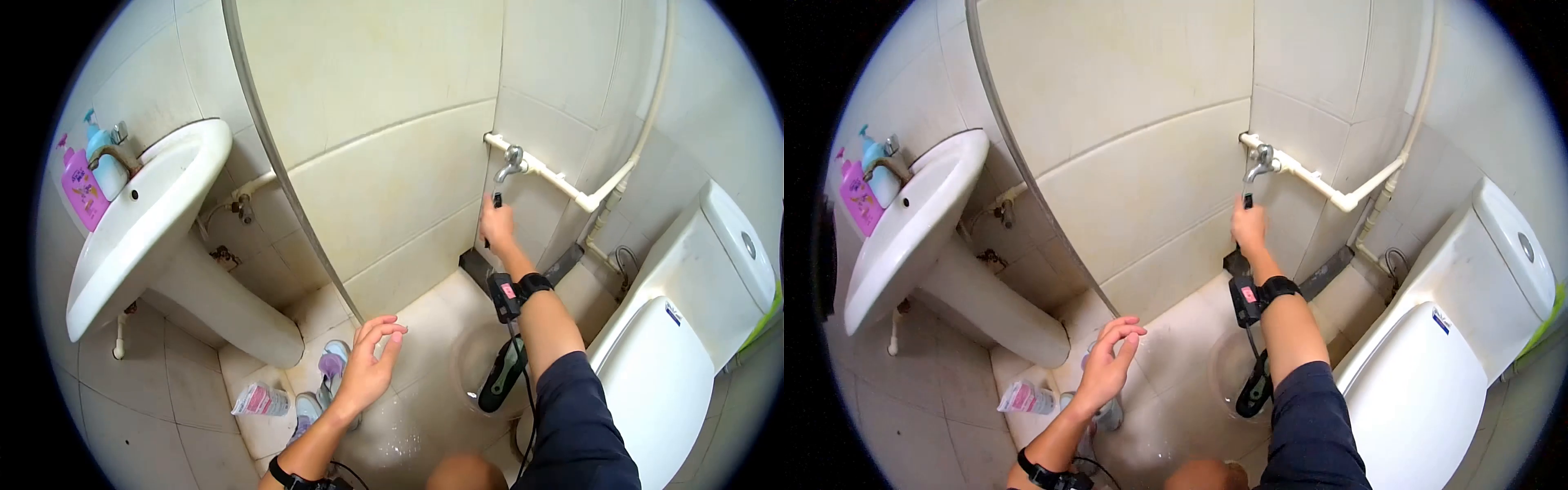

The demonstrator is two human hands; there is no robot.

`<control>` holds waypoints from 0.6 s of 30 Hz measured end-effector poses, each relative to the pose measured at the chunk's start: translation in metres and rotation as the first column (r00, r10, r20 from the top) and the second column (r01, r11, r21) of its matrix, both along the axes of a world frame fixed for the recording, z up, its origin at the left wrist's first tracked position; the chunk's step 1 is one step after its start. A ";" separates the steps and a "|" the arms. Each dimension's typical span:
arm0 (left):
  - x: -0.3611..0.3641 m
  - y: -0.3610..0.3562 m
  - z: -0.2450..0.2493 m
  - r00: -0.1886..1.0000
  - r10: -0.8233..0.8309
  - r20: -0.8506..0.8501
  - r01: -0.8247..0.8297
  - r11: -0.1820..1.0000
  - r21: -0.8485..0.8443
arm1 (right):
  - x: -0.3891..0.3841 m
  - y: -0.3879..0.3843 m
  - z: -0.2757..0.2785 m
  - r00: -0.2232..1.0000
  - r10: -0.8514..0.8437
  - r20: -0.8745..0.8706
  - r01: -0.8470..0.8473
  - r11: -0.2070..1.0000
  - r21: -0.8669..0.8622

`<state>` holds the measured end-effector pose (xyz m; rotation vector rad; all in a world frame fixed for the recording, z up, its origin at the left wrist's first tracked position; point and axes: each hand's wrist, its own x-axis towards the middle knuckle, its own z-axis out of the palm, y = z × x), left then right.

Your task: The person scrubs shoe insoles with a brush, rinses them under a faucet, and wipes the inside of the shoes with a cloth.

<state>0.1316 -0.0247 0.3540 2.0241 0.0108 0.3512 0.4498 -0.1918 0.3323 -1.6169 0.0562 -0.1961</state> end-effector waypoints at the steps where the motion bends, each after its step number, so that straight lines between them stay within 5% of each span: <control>1: 0.002 -0.001 0.004 1.000 -0.014 0.018 0.014 1.000 -0.010 | 0.005 0.002 0.005 1.000 0.010 0.026 -0.009 0.998 -0.054; 6: -0.007 -0.002 0.017 0.999 -0.004 0.036 0.004 1.000 -0.016 | -0.003 -0.001 0.000 1.000 0.005 -0.009 -0.004 0.999 0.054; 9: -0.009 0.006 0.018 0.998 0.001 0.062 0.002 0.999 -0.055 | -0.015 -0.015 -0.010 0.978 -0.162 0.136 0.168 0.985 -0.034; 11: -0.005 0.009 0.022 0.999 -0.010 0.048 0.015 0.996 -0.092 | -0.043 -0.023 0.003 0.859 -0.291 0.422 0.243 0.956 0.164; 14: -0.005 0.006 0.013 0.996 -0.029 0.088 0.035 0.997 -0.063 | -0.056 -0.031 0.019 0.710 -0.143 0.690 0.211 0.977 -0.015; 15: -0.006 0.005 0.012 0.996 -0.038 0.081 0.043 0.997 -0.064 | -0.067 -0.030 0.040 0.767 -0.010 0.642 0.221 0.943 -0.249; 18: -0.004 0.007 0.016 0.994 -0.050 0.096 0.055 0.997 -0.050 | -0.073 -0.019 0.065 0.801 0.066 0.595 0.198 0.908 -0.368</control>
